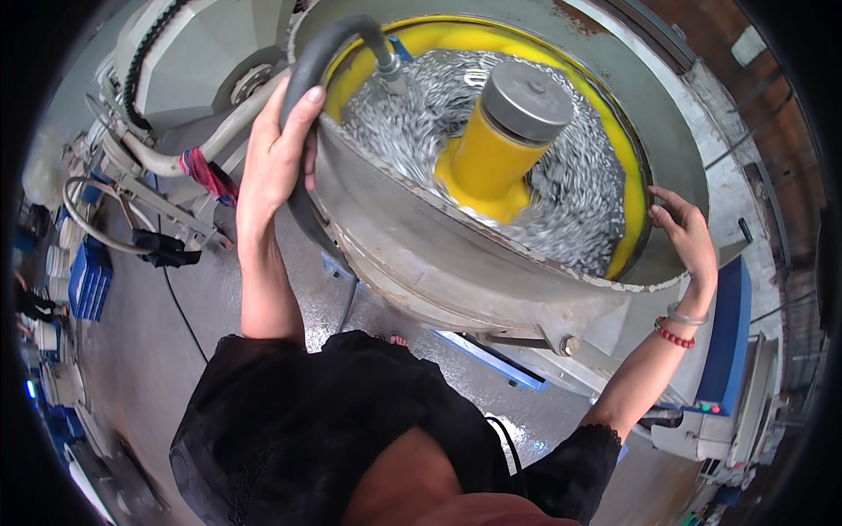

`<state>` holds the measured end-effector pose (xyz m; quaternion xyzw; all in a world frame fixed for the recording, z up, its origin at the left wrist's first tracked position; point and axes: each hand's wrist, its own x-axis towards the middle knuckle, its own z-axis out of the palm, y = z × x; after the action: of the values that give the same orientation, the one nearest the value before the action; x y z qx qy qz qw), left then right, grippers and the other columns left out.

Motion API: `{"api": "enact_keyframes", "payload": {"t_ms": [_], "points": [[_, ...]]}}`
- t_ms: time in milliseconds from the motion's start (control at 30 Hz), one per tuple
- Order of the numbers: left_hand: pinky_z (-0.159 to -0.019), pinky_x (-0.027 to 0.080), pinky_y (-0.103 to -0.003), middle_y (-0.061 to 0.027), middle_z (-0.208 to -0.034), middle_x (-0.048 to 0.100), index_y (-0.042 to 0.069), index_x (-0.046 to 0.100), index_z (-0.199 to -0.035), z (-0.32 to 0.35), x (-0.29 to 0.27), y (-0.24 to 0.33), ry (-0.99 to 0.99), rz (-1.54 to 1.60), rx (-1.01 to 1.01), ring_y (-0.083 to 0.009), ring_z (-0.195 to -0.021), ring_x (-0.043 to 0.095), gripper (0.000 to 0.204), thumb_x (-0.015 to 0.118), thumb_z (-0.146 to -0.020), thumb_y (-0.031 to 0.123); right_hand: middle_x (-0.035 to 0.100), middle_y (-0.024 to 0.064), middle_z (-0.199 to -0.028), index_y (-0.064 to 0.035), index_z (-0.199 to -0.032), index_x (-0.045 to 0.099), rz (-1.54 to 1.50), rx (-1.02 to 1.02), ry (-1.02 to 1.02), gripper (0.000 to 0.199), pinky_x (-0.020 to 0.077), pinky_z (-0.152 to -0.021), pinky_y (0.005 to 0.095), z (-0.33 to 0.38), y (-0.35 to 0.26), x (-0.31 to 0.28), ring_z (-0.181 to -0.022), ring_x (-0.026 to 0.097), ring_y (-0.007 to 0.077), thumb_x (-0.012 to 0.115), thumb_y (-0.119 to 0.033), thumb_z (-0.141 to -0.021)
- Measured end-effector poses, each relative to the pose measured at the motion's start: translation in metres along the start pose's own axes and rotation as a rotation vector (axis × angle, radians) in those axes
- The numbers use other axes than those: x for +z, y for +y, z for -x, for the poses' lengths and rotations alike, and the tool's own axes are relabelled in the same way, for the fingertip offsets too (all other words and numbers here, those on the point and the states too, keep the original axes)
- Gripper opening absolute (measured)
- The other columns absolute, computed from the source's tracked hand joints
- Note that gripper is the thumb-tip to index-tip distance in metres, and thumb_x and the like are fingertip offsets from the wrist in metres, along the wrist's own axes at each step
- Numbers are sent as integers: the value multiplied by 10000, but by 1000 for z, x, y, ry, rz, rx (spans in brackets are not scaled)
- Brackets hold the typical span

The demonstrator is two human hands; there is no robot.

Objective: The person uses a hose to spray water into a rotating industrial machine containing a mop-like material. They repeatedly direct the water stream into the machine's interior and occasionally adjust the hose position.

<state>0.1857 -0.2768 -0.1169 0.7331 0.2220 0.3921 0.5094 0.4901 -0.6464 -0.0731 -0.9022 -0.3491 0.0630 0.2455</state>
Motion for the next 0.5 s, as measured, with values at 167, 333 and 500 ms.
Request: {"api": "enact_keyframes", "payload": {"t_ms": [167,333,500], "points": [[-389,339,-249,15,-488,402,28,565,-1163,-2,-4,-1,-40,0,-4,-76,-372,393,440,517,-971,420,678,84,-893,-11,-1257,603,-29,30,-7,353,480,-792,287,5,-7,-2,-816,607,124,619,-139,-928],[-388,339,-253,11,-477,402,29,569,-1122,-1,-6,0,-32,-18,-12,-78,-364,397,434,523,-967,432,665,70,-872,-7,-1253,603,-16,30,-8,355,479,-781,284,1,-7,1,-807,601,117,619,-143,-925],[-373,339,-246,6,-473,398,25,555,-1130,-1,-5,2,-35,-11,-8,-82,-356,388,430,502,-975,422,663,70,-866,-7,-1250,607,1,27,-5,348,480,-778,279,0,-5,0,-800,599,117,611,-132,-925]]}}
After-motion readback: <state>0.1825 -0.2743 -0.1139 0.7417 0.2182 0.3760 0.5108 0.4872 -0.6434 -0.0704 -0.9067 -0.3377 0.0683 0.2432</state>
